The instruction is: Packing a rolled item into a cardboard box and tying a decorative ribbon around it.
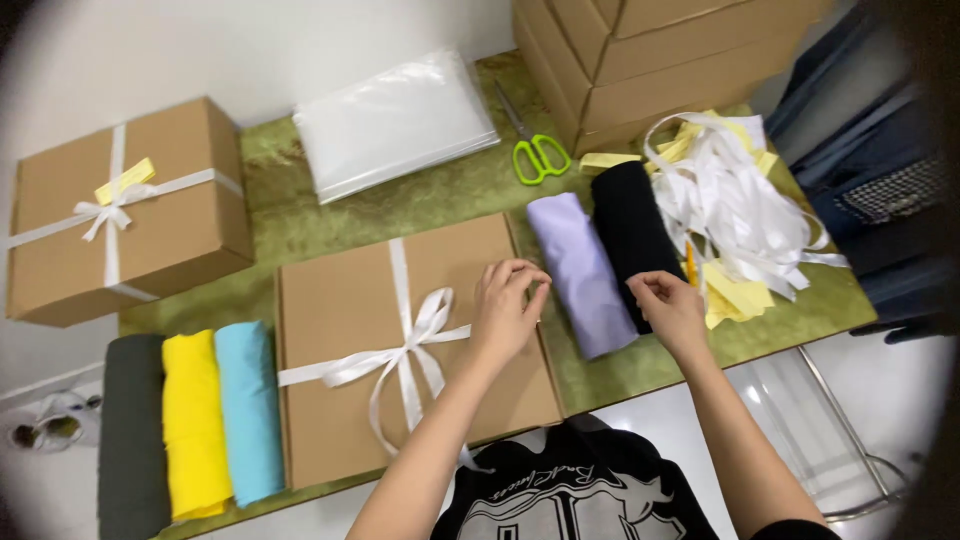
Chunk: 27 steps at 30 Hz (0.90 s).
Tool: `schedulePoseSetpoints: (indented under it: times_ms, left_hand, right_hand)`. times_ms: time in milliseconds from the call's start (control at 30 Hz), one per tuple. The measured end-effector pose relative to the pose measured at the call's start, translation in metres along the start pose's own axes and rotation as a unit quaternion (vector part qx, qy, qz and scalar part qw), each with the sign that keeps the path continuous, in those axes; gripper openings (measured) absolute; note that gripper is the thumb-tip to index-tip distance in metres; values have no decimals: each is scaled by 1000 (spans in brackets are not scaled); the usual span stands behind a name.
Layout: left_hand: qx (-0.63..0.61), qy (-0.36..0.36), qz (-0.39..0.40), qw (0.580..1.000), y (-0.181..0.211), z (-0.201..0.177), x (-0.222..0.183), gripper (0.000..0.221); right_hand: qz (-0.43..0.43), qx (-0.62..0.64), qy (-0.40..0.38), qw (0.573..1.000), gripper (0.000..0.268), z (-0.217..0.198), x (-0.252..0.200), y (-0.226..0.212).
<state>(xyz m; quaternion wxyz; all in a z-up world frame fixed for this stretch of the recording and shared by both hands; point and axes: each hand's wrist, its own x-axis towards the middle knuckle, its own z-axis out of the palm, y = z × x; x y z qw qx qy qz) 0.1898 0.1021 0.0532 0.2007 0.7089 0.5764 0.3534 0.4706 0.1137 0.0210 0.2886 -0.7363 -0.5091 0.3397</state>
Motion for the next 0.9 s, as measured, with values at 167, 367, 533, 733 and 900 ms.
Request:
schedulePoseSetpoints:
  times_ms: [167, 367, 533, 733, 900]
  left_hand:
    - [-21, -40, 10, 999, 32, 59, 28, 5]
    - [-32, -64, 9, 997, 54, 100, 45, 6]
    - [-29, -60, -10, 998, 64, 116, 44, 5]
    - [-38, -86, -35, 995, 75, 123, 45, 9]
    - [-64, -104, -41, 992, 95, 126, 47, 12]
  right_hand:
    - [0, -111, 127, 986, 23, -78, 37, 83]
    - [53, -213, 24, 975, 62, -120, 42, 101]
    - [93, -225, -48, 969, 55, -122, 64, 115]
    - [102, -198, -68, 972, 40, -143, 78, 117]
    - [77, -107, -83, 988, 42, -160, 85, 113]
